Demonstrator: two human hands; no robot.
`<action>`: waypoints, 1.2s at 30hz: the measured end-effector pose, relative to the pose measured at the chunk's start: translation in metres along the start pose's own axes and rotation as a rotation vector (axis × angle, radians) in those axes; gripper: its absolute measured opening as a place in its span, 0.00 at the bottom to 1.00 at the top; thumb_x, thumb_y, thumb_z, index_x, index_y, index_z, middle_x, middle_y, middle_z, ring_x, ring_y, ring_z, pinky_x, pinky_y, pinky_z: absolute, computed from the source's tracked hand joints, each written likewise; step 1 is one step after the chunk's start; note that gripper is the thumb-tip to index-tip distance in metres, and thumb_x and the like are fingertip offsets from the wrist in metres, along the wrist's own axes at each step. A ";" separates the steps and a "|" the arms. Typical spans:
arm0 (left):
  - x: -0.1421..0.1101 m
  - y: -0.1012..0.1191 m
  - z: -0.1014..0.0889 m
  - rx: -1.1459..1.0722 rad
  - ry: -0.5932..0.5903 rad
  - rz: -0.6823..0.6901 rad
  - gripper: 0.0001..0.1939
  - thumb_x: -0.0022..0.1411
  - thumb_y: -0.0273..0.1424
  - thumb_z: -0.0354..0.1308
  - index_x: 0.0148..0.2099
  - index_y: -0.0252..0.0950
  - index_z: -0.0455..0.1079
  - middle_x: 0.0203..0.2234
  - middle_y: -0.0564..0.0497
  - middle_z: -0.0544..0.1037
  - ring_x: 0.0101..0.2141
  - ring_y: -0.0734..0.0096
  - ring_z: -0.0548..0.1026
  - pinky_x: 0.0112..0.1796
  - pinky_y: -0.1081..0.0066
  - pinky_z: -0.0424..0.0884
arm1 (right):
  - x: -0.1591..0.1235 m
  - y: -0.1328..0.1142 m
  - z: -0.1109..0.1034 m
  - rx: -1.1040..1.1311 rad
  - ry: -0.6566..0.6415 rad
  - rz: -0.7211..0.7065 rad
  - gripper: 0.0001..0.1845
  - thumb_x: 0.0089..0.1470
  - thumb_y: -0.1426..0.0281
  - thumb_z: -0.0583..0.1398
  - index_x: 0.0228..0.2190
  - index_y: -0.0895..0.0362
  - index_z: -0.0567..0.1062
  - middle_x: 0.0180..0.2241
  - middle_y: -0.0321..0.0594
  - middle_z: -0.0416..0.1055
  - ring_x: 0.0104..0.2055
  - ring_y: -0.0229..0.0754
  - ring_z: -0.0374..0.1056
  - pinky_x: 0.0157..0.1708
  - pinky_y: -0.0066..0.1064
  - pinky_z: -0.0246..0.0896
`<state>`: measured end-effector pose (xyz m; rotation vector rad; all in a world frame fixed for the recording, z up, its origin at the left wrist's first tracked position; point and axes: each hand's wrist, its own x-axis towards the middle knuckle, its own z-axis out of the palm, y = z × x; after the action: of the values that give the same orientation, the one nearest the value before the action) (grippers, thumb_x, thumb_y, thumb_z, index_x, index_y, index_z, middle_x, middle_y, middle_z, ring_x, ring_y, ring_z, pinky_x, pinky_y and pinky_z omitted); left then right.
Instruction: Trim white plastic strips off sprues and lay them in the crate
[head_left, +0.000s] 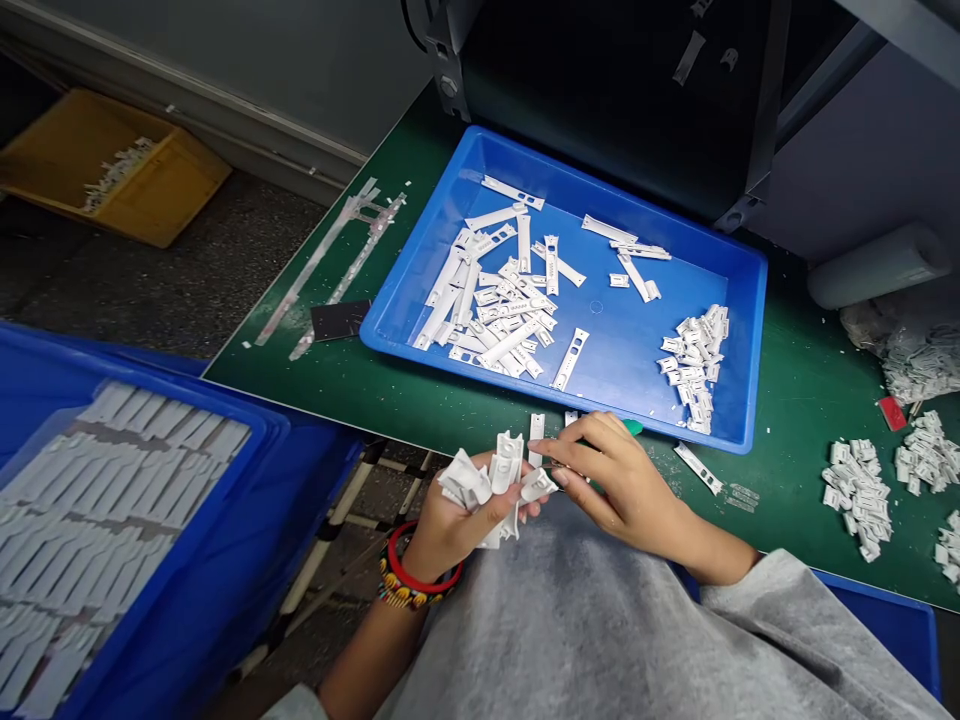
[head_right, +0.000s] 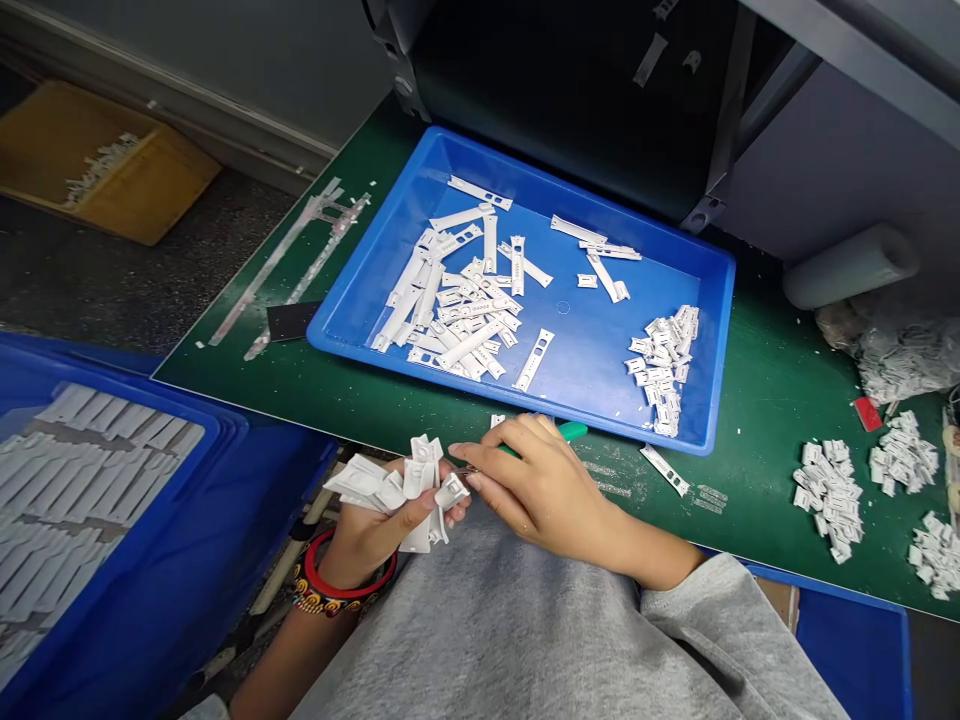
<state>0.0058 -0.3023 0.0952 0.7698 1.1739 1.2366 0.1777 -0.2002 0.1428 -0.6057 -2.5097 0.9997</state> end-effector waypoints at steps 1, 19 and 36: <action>0.000 0.000 0.000 0.009 0.003 0.000 0.11 0.59 0.36 0.63 0.36 0.32 0.76 0.24 0.45 0.82 0.22 0.65 0.79 0.23 0.72 0.75 | 0.000 0.000 0.000 0.005 -0.004 -0.003 0.17 0.68 0.68 0.48 0.50 0.56 0.72 0.39 0.44 0.72 0.40 0.44 0.65 0.38 0.37 0.58; 0.001 0.003 0.000 0.055 0.018 -0.001 0.11 0.58 0.37 0.62 0.34 0.33 0.75 0.24 0.46 0.81 0.23 0.63 0.79 0.25 0.69 0.75 | 0.001 0.000 0.000 0.012 0.006 -0.034 0.16 0.67 0.71 0.48 0.49 0.56 0.73 0.37 0.42 0.71 0.39 0.43 0.66 0.38 0.36 0.58; 0.019 -0.007 0.001 0.052 0.367 -0.154 0.15 0.53 0.42 0.64 0.32 0.33 0.76 0.29 0.46 0.81 0.32 0.61 0.79 0.36 0.66 0.77 | -0.003 0.024 0.020 0.269 0.070 0.273 0.10 0.64 0.64 0.56 0.40 0.56 0.73 0.37 0.41 0.74 0.37 0.40 0.69 0.37 0.30 0.64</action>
<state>0.0074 -0.2849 0.0840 0.4889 1.5386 1.2534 0.1761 -0.1974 0.1116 -0.8961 -2.2186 1.3597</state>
